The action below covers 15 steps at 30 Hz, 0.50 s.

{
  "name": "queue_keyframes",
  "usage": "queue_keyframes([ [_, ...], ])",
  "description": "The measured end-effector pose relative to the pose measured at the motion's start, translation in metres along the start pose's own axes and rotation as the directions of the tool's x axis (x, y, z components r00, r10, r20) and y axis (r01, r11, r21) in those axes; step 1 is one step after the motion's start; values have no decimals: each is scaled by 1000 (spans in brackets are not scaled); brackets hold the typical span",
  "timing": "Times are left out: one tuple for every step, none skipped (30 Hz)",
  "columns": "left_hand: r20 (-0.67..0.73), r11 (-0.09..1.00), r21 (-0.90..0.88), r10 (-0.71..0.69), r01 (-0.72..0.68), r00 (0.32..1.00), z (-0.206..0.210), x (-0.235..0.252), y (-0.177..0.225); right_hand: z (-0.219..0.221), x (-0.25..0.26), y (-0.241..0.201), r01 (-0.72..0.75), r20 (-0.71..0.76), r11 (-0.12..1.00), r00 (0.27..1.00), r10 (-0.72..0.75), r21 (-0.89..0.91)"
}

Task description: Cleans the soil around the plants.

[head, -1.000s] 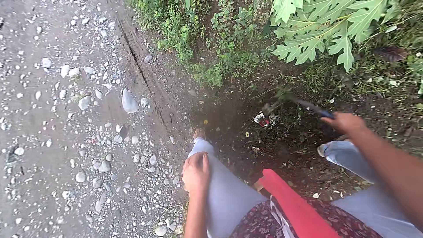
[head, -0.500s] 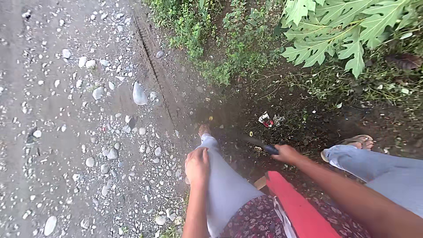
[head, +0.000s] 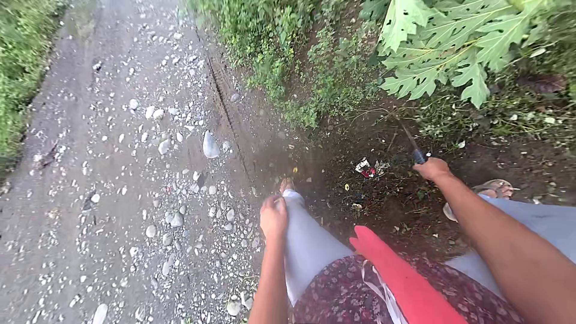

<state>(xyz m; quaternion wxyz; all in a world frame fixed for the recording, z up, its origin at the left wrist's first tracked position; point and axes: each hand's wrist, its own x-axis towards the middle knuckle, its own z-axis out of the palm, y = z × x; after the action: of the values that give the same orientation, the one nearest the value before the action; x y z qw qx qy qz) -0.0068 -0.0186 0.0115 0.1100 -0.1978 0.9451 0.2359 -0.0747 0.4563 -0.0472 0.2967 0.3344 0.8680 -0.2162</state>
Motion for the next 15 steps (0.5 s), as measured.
queue_keyframes([
  [14,1000,8,-21,21,1000,-3,-1,5,-8,-13,16,10,8,1000,1000,-11,2],
  [35,999,33,-37,36,999,-7,-4,15,-13,-24,33,22,24,1000,999,-22,11],
  [57,997,69,-35,31,998,-13,-9,28,-15,-35,51,25,49,999,998,-26,31],
  [77,994,106,-14,6,997,-20,-18,41,-12,-43,69,18,76,998,997,-22,54],
  [81,990,134,22,-32,996,-26,-28,52,-5,-49,86,-2,116,998,993,-6,70],
  [60,986,150,66,-74,996,-32,-40,60,1,-54,99,-31,158,996,987,18,81],
  [29,981,161,109,-113,994,-37,-50,65,6,-57,108,-60,192,994,981,41,95],
  [-11,975,171,149,-144,989,-41,-60,69,10,-58,115,-77,212,991,976,52,112],
  [-56,969,181,178,-165,982,-46,-68,73,12,-58,121,-81,216,988,975,52,129],
  [-100,966,183,203,-182,974,-50,-76,77,13,-58,124,-72,205,988,978,43,140],
  [-138,964,189,216,-189,966,-54,-83,81,13,-57,127,-58,194,989,981,32,133],
  [-172,962,195,224,-190,959,-58,-90,83,12,-58,128,-43,183,994,983,24,104],
  [-209,960,192,243,-204,947,-60,-96,83,11,-61,127,-33,178,997,984,21,66],
  [-250,957,176,271,-232,929,-60,-100,80,11,-64,126,-32,158,998,987,23,53],
  [-290,952,150,301,-267,908,-59,-102,76,11,-66,124,-32,130,997,991,23,64],
])
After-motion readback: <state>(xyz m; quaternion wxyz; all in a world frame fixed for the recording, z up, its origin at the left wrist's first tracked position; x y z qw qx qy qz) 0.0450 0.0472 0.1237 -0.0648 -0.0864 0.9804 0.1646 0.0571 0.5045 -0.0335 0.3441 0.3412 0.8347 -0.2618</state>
